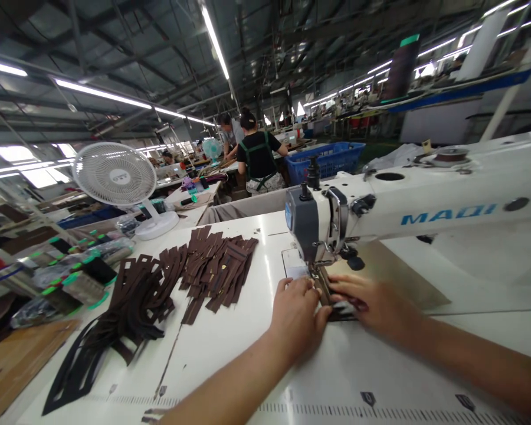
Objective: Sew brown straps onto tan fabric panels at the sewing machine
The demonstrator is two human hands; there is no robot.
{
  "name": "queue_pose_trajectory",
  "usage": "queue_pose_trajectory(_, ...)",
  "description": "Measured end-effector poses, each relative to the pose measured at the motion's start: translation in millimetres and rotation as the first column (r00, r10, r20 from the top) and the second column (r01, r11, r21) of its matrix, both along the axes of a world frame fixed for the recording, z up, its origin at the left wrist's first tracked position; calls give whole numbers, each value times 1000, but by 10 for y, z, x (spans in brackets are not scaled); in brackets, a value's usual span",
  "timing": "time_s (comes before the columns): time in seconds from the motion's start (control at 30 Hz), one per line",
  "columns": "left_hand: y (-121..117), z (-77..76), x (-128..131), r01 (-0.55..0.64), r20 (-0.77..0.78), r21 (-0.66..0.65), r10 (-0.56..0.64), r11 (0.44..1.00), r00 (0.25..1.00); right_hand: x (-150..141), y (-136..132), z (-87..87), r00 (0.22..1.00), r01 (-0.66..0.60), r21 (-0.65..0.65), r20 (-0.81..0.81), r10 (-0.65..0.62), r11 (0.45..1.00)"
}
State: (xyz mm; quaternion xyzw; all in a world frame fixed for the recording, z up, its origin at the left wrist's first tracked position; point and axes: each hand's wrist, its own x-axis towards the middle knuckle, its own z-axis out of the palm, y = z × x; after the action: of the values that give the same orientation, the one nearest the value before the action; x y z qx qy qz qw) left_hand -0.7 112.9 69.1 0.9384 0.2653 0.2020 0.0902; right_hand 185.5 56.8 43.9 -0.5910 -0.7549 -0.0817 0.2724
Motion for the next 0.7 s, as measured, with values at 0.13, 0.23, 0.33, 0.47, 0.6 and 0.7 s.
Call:
queue_pose_trajectory(0.13,-109,-59,-54,35,30,27,-36,999,999,-44,-324,-70,986,-165,38,22,164,986)
queue_pose_trajectory(0.23,-126,-84,-63,31,53,44,-34,999,998,-73,-339,-108,991,-135,39,22,134,990)
queue_pose_trajectory(0.33,-94,-75,-50,43,68,42,-46,998,997,-94,-294,-87,994,-109,37,8,109,993)
queue_pose_trajectory(0.47,-24,-28,-16,28,76,13,-29,1000,997,-86,-246,-23,997,-80,-4,-17,80,997)
queue_pose_trajectory(0.6,70,-4,30,-5,85,-21,6,1000,996,-64,-170,36,996,-73,-49,-52,70,996)
queue_pose_trajectory(0.7,164,-15,72,-28,77,-45,31,999,997,-46,-79,67,995,-78,-94,-71,72,992)
